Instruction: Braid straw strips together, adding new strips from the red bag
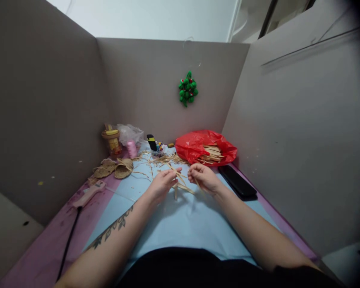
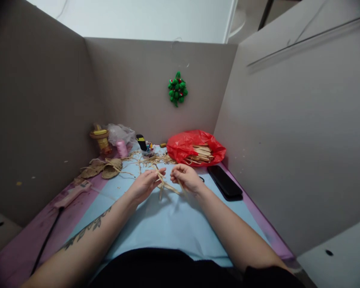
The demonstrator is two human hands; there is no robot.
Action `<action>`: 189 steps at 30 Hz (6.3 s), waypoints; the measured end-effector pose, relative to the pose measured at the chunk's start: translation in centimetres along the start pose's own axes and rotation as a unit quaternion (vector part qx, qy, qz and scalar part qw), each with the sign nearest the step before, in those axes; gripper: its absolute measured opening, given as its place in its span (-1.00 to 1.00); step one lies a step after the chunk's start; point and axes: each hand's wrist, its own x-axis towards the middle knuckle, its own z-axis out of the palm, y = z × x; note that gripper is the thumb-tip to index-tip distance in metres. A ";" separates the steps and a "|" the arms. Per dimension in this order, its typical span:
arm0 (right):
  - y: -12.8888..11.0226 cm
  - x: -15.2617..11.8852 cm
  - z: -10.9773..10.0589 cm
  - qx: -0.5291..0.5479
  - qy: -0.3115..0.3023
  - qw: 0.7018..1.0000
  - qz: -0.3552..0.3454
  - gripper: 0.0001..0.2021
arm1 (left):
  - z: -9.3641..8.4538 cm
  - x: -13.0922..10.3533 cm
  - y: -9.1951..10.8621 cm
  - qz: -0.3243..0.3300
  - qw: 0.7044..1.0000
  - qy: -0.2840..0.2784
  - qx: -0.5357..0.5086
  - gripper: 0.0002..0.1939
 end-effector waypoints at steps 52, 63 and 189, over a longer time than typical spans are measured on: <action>3.8 -1.3 2.2 -0.603 0.052 0.707 -0.366 -0.70 | 1.2 0.2 -1.7 -0.139 0.961 0.190 -0.147 -0.89; 1.4 -0.9 1.0 -0.389 0.189 0.850 -0.300 -0.84 | -0.3 0.2 -1.2 0.074 0.964 0.173 0.189 -0.70; 3.4 -0.4 3.6 -0.093 0.047 0.993 -0.056 -0.72 | -0.5 0.2 -1.4 0.077 0.951 0.054 0.294 -0.80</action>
